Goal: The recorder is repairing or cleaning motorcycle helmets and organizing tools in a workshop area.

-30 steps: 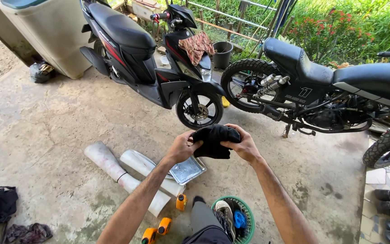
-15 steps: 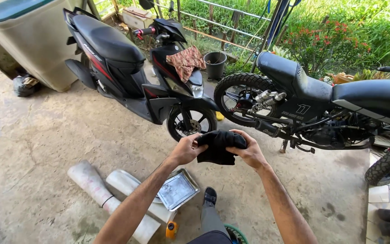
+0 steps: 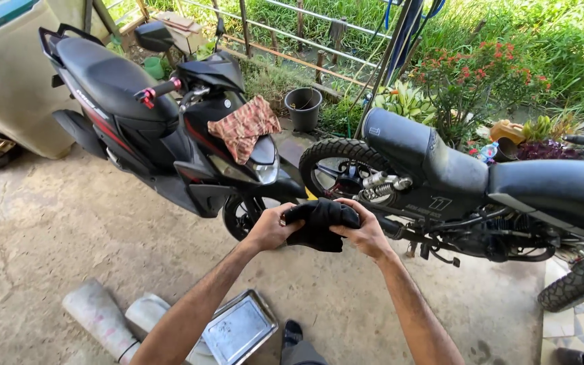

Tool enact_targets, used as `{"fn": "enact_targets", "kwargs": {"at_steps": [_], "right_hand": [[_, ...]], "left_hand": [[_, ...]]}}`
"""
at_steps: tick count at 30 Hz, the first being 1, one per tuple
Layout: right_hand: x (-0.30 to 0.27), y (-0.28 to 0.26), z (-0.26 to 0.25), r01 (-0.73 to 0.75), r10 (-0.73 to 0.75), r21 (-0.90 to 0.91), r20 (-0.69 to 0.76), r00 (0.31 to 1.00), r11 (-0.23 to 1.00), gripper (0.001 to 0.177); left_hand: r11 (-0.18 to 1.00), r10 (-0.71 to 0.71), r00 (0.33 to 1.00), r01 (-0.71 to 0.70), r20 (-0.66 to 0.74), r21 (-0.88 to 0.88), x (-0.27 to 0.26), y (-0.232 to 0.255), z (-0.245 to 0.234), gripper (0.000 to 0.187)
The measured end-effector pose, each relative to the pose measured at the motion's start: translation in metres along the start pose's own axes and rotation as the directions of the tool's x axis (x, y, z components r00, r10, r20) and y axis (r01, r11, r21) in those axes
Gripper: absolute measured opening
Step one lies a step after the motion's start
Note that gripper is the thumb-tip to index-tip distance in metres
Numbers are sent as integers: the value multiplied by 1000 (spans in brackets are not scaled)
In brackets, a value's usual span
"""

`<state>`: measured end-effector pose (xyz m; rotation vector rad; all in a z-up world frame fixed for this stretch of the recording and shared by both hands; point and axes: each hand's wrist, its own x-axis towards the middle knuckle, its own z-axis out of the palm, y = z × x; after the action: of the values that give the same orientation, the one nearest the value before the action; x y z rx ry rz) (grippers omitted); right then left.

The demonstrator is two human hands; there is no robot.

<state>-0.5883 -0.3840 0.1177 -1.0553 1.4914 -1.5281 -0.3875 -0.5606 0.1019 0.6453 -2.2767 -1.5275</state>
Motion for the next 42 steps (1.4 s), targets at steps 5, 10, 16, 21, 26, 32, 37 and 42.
{"fn": "enact_targets", "kwargs": {"at_steps": [5, 10, 16, 21, 26, 32, 37, 42], "right_hand": [[53, -9, -26, 6, -6, -12, -1, 1000, 1000, 61], [84, -9, -41, -42, 42, -21, -18, 999, 999, 60], [111, -15, -46, -85, 81, -112, -43, 996, 990, 62], [134, -17, -54, -80, 76, -46, -90, 993, 996, 66], [165, -3, -71, -84, 72, -41, -226, 971, 996, 59], [214, 13, -97, -113, 111, 11, -297, 948, 994, 57], [271, 14, -112, -86, 85, 12, -339, 937, 996, 59], [328, 20, -130, -30, 40, 34, -376, 926, 999, 60]], "left_hand": [[995, 52, 999, -52, 3, -89, 54, 14, -11, 29], [987, 49, 999, -48, 5, -151, 85, 18, -15, 28], [996, -43, 999, 44, 22, -76, 112, 24, -27, 26], [985, 10, 1000, -6, 21, -175, 148, 7, -26, 28], [984, -40, 996, 53, 81, -173, 185, 9, -30, 32], [972, 73, 994, -53, 80, -230, 257, -22, -27, 42], [966, -28, 992, 59, 126, -251, 312, -13, -42, 49], [902, 258, 964, -219, 59, -371, 364, -34, -42, 71]]}}
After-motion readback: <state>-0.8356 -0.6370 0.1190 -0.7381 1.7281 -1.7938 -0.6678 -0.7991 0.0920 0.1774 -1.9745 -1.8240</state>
